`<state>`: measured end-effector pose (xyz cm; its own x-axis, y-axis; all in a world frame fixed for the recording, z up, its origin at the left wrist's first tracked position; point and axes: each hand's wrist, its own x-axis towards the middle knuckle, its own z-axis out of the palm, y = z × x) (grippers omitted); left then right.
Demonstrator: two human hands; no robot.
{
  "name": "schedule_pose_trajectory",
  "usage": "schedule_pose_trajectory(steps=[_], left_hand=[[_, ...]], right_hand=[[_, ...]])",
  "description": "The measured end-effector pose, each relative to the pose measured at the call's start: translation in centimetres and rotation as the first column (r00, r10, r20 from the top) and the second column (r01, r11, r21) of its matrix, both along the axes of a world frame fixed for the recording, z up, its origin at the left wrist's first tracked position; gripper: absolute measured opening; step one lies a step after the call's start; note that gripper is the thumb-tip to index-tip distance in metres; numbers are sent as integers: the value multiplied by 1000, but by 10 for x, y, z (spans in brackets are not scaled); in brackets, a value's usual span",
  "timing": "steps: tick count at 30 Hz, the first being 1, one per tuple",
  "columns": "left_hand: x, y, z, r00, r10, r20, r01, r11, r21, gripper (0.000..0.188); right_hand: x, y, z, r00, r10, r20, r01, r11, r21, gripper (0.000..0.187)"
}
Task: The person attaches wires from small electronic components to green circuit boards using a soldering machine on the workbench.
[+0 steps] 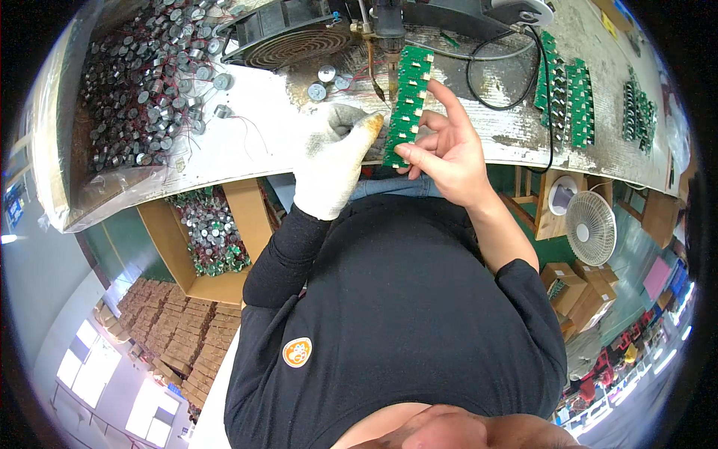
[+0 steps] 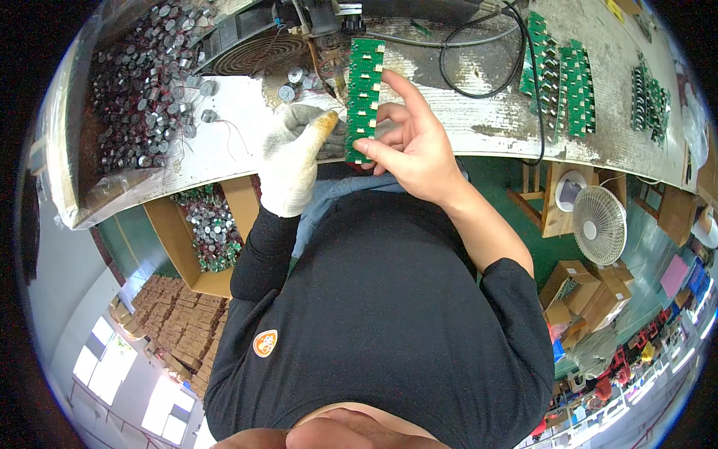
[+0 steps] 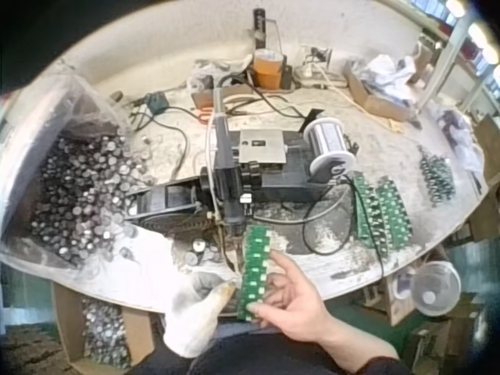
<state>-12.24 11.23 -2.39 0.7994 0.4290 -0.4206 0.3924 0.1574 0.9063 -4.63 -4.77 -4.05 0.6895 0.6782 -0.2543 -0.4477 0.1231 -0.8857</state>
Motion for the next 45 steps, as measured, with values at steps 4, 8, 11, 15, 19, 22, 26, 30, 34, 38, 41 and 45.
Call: schedule_pose_trajectory(steps=[4, 8, 11, 15, 19, 22, 26, 30, 34, 38, 41, 45], left_hand=[[1, 0, 2, 1000, 1, -28, -1, 1000, -8, 21], [2, -1, 5, 1000, -1, 5, 1, 1000, -2, 22], [3, 0, 2, 1000, 5, 7, -5, 999, -54, 22], [5, 1, 5, 999, -10, -34, 8, 999, -36, 21], [4, 2, 3, 1000, -15, -3, 15, 1000, 5, 21], [4, 1, 5, 1000, 14, 21, -12, 995, -98, 22], [3, 1, 4, 1000, 2, 25, 0, 998, -61, 21], [0, 1, -4, 999, -32, 6, 32, 997, 66, 17], [0, -1, -4, 998, 9, 54, -5, 997, -71, 16], [1, -1, -1, 999, 0, 54, 3, 998, -58, 18], [-1, -1, -3, 999, -12, 43, 11, 1000, 7, 18], [0, -4, 2, 997, 19, 70, -18, 1000, -9, 16]], right_hand=[[0, 1, 0, 1000, -1, -4, 1, 1000, -6, 84], [-1, 1, 0, 1000, -1, 6, 1, 1000, -4, 85], [-1, 1, 0, 1000, -2, 5, 2, 1000, -4, 85], [1, 2, 1, 1000, 3, 4, -3, 1000, -5, 85], [1, 2, 4, 1000, 2, 14, -2, 1000, 4, 85], [1, 2, 5, 1000, 0, 21, 0, 1000, 10, 85], [0, 2, 2, 1000, -4, 30, 4, 1000, 16, 85], [-2, 1, 0, 1000, -8, 30, 7, 1000, 5, 85], [-2, 1, 0, 1000, -6, 21, 6, 1000, 3, 85], [-2, 0, 0, 1000, -5, 13, 5, 1000, 3, 85], [-3, 0, -1, 1000, -3, 9, 3, 1000, 5, 85], [-4, -1, -2, 1000, 1, 8, -1, 1000, 2, 85]])
